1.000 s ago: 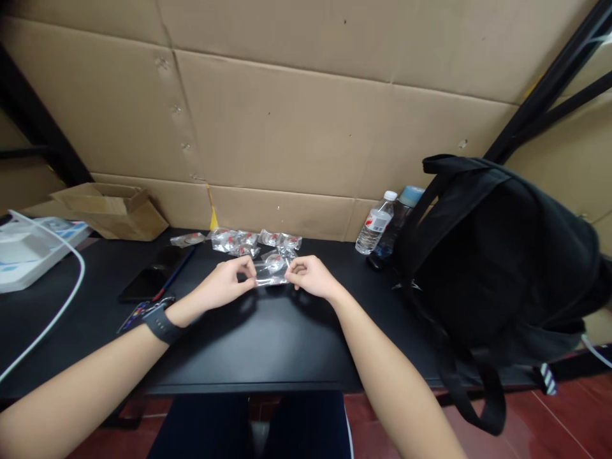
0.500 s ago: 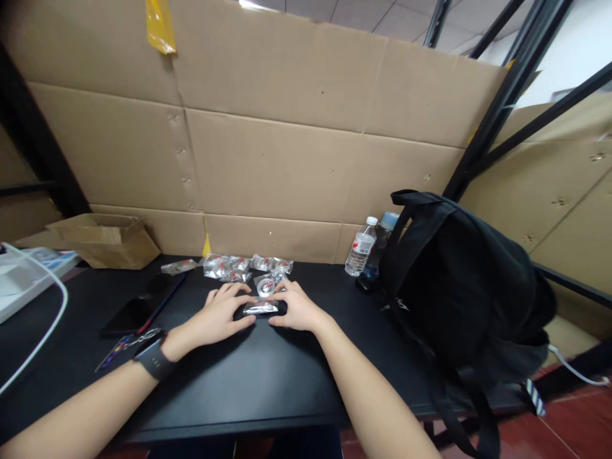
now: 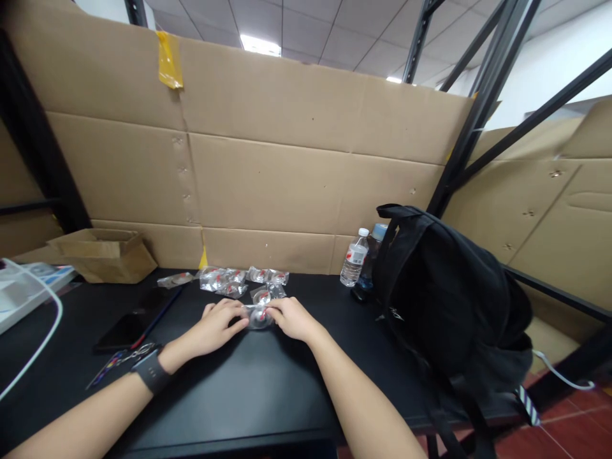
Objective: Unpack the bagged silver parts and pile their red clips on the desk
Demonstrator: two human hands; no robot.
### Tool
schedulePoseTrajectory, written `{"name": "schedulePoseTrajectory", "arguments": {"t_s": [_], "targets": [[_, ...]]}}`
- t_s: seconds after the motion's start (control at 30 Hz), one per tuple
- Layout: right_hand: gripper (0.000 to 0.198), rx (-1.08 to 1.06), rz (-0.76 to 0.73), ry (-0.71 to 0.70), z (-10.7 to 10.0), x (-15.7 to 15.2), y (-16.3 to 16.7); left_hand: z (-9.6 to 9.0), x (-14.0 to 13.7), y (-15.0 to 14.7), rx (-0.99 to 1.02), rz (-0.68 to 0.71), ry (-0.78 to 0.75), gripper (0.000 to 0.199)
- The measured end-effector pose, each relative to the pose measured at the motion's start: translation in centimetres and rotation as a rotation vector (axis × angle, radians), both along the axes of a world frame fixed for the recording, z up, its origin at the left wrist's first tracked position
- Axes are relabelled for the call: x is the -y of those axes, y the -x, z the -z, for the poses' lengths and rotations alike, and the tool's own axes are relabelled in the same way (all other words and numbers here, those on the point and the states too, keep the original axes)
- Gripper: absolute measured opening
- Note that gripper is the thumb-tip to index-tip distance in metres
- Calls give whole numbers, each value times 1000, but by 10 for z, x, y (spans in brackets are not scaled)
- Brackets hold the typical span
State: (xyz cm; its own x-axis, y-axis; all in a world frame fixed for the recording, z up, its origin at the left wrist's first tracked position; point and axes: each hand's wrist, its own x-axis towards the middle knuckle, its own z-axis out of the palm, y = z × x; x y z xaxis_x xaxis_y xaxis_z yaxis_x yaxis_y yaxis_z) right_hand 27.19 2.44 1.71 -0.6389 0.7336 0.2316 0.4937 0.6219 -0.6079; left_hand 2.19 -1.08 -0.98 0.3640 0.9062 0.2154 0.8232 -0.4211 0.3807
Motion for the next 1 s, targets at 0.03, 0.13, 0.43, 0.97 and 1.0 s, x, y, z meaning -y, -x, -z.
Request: {"name": "schedulePoseTrajectory", "arguments": {"t_s": [0.03,0.13,0.43,0.97,1.0], "targets": [[27,-21,13,22,1,0,0,0,0,0,1,-2,2,29],[34,-101,28,123,3,-1,-2,3,-2,0,-2,-10,-1,31],[57,-45,32,215,14,-11,-8,-2,3,-6,-7,-31,-37,32],[45,227,436,55,21,-49,-62,-1,-9,28,-57,105,103,47],[47,254,439,74,20,-47,-60,-2,-9,28,-70,113,126,49]]}}
